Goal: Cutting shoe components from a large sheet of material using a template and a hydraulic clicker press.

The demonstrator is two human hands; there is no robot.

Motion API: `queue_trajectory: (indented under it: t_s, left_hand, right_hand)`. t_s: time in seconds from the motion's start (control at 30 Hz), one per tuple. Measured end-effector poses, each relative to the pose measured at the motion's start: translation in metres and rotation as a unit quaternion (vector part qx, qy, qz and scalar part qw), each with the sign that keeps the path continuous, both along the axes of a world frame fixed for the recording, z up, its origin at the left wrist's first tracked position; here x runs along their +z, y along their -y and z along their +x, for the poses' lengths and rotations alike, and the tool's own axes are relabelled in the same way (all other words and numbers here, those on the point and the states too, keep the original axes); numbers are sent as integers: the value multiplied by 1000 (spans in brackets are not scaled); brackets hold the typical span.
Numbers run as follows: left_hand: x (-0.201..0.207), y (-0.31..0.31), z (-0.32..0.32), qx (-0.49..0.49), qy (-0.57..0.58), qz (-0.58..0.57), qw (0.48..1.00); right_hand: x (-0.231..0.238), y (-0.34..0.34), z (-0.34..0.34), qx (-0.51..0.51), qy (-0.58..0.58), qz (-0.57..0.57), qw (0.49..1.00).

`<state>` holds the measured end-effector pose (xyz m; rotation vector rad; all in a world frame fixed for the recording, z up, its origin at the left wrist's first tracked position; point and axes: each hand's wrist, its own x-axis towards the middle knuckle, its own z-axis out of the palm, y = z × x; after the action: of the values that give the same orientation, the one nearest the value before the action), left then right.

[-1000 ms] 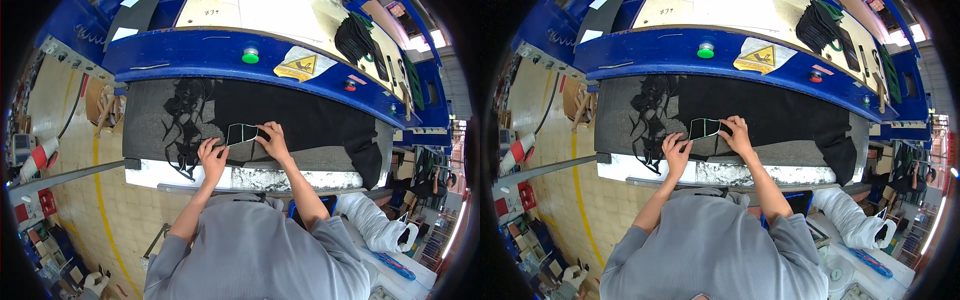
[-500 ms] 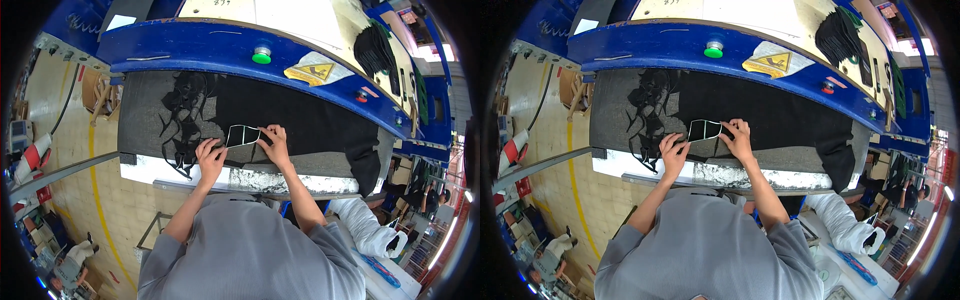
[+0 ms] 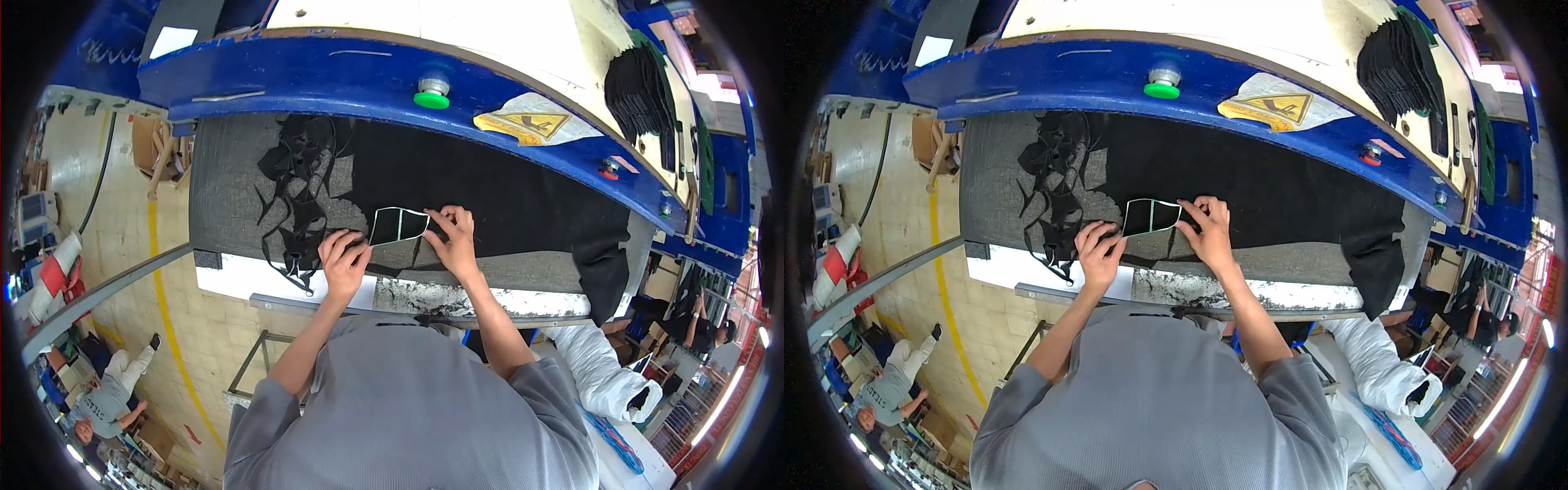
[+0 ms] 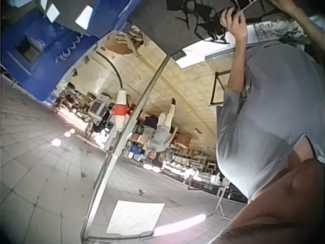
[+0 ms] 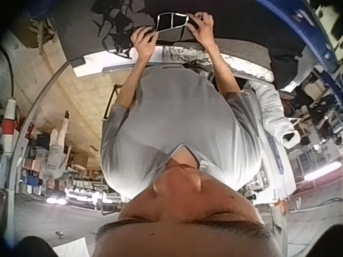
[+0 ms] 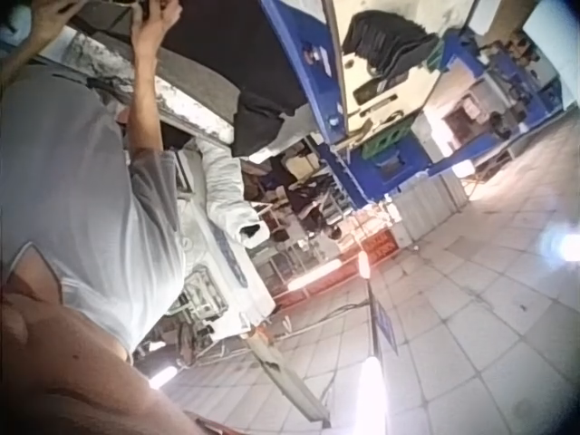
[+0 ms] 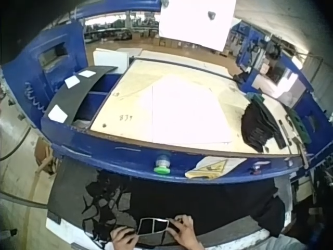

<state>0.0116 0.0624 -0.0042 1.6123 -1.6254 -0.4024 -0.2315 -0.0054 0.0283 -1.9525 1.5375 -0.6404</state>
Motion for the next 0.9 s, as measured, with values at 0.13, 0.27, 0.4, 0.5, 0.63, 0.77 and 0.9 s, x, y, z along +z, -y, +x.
queue_trajectory:
  t_s: [0.13,0.27,0.4,0.5,0.63,0.77,0.9]
  left_hand:
    - [15,11,-1,2,-5,9,1000]
    - [37,23,3,34,31,-33,998]
    - [25,10,14,-30,-7,21,999]
    - [18,1,5,-82,-12,103,991]
    - [21,28,-11,-25,54,24,998]
    - [22,47,-12,-36,50,19,998]
    - [20,59,-17,-35,51,8,998]
  right_hand:
    - [10,10,-2,15,-2,-2,1000]
    - [25,35,-10,-41,54,-14,998]
    - [45,64,-8,-96,132,-50,985]
    - [81,89,14,-58,150,-88,983]
    - [119,122,42,-26,158,-122,980]
    - [132,142,51,-12,158,-159,975]
    - [137,155,50,-44,78,-162,983]
